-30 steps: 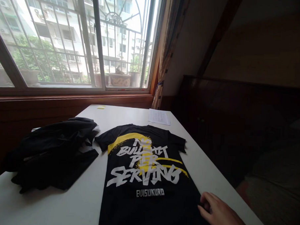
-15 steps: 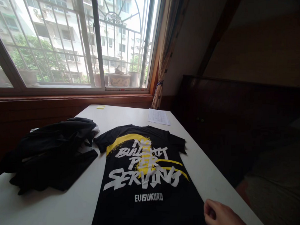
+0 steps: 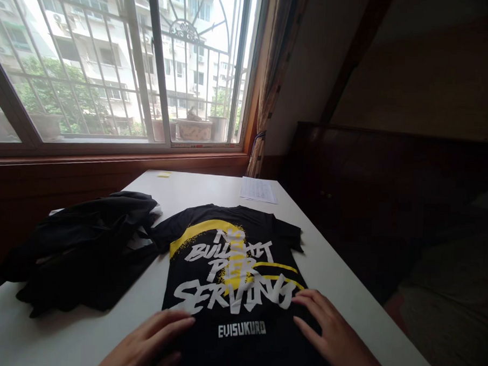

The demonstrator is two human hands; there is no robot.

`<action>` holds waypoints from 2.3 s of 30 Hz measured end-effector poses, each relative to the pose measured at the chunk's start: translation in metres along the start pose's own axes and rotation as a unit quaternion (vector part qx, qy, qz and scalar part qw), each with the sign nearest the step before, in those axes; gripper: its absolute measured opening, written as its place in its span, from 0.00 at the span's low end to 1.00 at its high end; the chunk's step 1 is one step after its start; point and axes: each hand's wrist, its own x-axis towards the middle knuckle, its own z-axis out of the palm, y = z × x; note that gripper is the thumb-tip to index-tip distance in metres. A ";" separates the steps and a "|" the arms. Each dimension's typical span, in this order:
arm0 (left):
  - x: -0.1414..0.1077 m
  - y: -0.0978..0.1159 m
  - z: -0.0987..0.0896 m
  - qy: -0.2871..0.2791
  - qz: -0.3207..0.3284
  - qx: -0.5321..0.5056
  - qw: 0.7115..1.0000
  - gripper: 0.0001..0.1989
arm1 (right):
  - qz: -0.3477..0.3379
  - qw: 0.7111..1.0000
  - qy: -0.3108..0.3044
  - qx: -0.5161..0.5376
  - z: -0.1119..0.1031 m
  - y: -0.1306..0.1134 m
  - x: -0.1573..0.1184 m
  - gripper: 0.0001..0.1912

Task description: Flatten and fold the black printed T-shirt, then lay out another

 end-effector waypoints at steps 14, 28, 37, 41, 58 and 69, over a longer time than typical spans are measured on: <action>0.013 -0.037 0.023 0.011 0.096 0.270 0.958 0.34 | -0.029 0.996 -0.063 -0.048 0.042 -0.008 -0.021 0.32; 0.114 -0.035 -0.001 0.060 0.043 0.287 0.955 0.26 | -0.055 0.997 -0.030 -0.042 0.037 -0.036 0.073 0.35; 0.242 -0.083 0.016 0.062 -0.104 0.327 0.937 0.31 | 0.005 0.996 0.000 -0.093 0.064 -0.038 0.218 0.39; 0.261 -0.105 0.012 0.069 -0.144 0.325 0.932 0.34 | 0.047 0.994 0.011 -0.097 0.064 -0.020 0.250 0.39; 0.320 -0.105 0.027 0.052 -0.080 0.324 0.941 0.33 | -0.063 0.994 -0.022 -0.088 0.079 -0.066 0.313 0.38; 0.339 -0.138 0.001 0.060 -0.136 0.314 0.938 0.35 | 0.005 0.996 -0.007 -0.091 0.071 -0.036 0.343 0.38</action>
